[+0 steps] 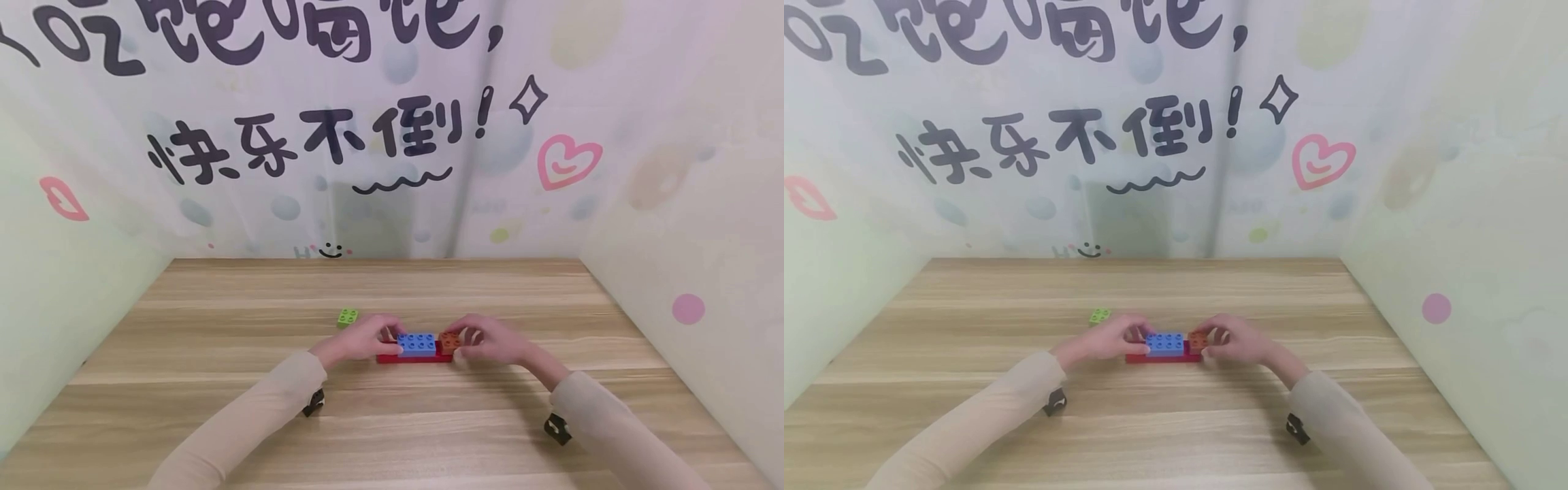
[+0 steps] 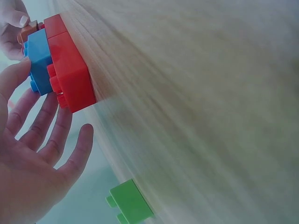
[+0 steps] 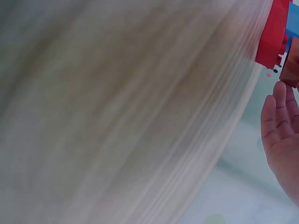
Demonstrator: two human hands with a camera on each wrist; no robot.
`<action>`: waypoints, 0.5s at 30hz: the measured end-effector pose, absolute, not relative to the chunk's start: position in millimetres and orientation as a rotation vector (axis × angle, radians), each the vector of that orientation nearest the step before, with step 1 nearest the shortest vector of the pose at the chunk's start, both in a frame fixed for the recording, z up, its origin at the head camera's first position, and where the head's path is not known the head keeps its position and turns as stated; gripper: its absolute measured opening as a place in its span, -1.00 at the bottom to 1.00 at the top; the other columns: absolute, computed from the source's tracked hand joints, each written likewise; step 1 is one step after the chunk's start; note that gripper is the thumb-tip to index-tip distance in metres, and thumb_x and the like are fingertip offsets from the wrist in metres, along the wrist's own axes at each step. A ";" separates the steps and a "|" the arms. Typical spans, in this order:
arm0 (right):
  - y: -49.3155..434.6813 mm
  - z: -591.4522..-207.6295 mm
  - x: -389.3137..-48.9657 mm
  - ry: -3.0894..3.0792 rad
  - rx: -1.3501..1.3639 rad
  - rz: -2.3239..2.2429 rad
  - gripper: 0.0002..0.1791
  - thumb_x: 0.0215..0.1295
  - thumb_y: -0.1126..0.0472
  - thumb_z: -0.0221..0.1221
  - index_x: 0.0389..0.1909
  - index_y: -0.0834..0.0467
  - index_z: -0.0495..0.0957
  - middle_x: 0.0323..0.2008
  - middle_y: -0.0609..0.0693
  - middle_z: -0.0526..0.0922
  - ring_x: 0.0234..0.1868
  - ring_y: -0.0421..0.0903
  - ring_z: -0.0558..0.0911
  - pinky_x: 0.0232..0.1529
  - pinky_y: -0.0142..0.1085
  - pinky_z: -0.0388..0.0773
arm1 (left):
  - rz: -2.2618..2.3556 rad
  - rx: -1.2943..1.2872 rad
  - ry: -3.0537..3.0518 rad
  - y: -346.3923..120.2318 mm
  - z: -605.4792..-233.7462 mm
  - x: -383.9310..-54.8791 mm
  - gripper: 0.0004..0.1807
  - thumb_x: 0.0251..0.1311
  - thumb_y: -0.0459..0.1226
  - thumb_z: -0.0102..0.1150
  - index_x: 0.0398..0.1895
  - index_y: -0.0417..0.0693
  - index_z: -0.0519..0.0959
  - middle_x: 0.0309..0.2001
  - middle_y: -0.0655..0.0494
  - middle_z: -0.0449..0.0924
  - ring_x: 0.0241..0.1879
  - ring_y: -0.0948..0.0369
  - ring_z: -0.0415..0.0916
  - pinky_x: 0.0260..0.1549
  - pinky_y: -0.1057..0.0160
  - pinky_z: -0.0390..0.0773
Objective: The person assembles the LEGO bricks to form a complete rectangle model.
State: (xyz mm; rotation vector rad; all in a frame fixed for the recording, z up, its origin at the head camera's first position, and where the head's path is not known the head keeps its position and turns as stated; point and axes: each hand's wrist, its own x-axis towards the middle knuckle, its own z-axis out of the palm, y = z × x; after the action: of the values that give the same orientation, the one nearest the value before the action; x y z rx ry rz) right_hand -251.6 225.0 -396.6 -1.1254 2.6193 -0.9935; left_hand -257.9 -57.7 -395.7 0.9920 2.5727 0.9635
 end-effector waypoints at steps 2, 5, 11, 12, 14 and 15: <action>223.5 -396.8 -251.9 2.622 -1.127 -0.994 -0.59 0.04 0.27 0.22 -0.02 0.14 0.44 -0.20 -0.07 0.50 -0.29 -0.13 0.50 -0.31 -0.30 0.49 | 0.964 0.996 2.570 -57.7 -395.7 -257.9 -0.71 0.04 -0.18 0.21 -0.16 -0.02 0.49 -0.30 0.26 0.46 -0.28 0.30 0.43 -0.30 0.38 0.44; 221.4 -396.8 -252.1 2.616 -1.129 -1.000 -0.58 0.04 0.24 0.23 -0.02 0.16 0.45 -0.21 -0.05 0.50 -0.29 -0.10 0.51 -0.32 -0.29 0.49 | 0.964 0.998 2.570 -57.8 -395.8 -257.9 -0.71 0.04 -0.18 0.21 -0.15 -0.03 0.49 -0.30 0.26 0.46 -0.28 0.30 0.43 -0.30 0.38 0.44; 218.0 -396.8 -252.0 2.618 -1.097 -0.994 -0.55 0.04 0.17 0.25 -0.02 0.17 0.45 -0.22 -0.02 0.50 -0.29 -0.06 0.51 -0.32 -0.26 0.48 | 0.969 0.996 2.571 -57.8 -395.5 -257.5 -0.72 0.04 -0.18 0.21 -0.17 -0.02 0.49 -0.30 0.26 0.45 -0.29 0.30 0.42 -0.30 0.38 0.44; 217.5 -397.0 -252.2 2.622 -1.100 -0.984 -0.56 0.04 0.17 0.25 -0.02 0.17 0.45 -0.22 -0.03 0.50 -0.29 -0.07 0.51 -0.32 -0.28 0.48 | 0.970 0.996 2.571 -57.9 -395.4 -257.4 -0.73 0.04 -0.18 0.21 -0.17 -0.02 0.49 -0.30 0.26 0.45 -0.29 0.30 0.42 -0.30 0.38 0.44; 216.7 -397.7 -253.0 2.625 -1.105 -0.970 -0.57 0.05 0.16 0.24 -0.02 0.14 0.45 -0.23 -0.07 0.49 -0.30 -0.12 0.50 -0.32 -0.30 0.48 | 0.971 0.996 2.571 -58.0 -395.7 -257.3 -0.73 0.04 -0.18 0.21 -0.17 -0.02 0.49 -0.30 0.27 0.45 -0.29 0.30 0.42 -0.30 0.39 0.43; 216.4 -398.2 -253.4 2.628 -1.111 -0.961 -0.57 0.05 0.17 0.24 -0.02 0.14 0.44 -0.24 -0.08 0.49 -0.30 -0.13 0.50 -0.33 -0.31 0.48 | 0.972 0.994 2.570 -58.2 -395.8 -257.3 -0.73 0.04 -0.18 0.21 -0.17 -0.01 0.49 -0.30 0.27 0.45 -0.29 0.30 0.42 -0.31 0.39 0.43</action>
State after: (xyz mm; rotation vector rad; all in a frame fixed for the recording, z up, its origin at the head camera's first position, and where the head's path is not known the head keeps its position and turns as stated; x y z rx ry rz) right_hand -253.4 216.4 -398.2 -1.1111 2.6281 -0.9614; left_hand -257.3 -58.2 -395.8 0.9944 2.5704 0.9718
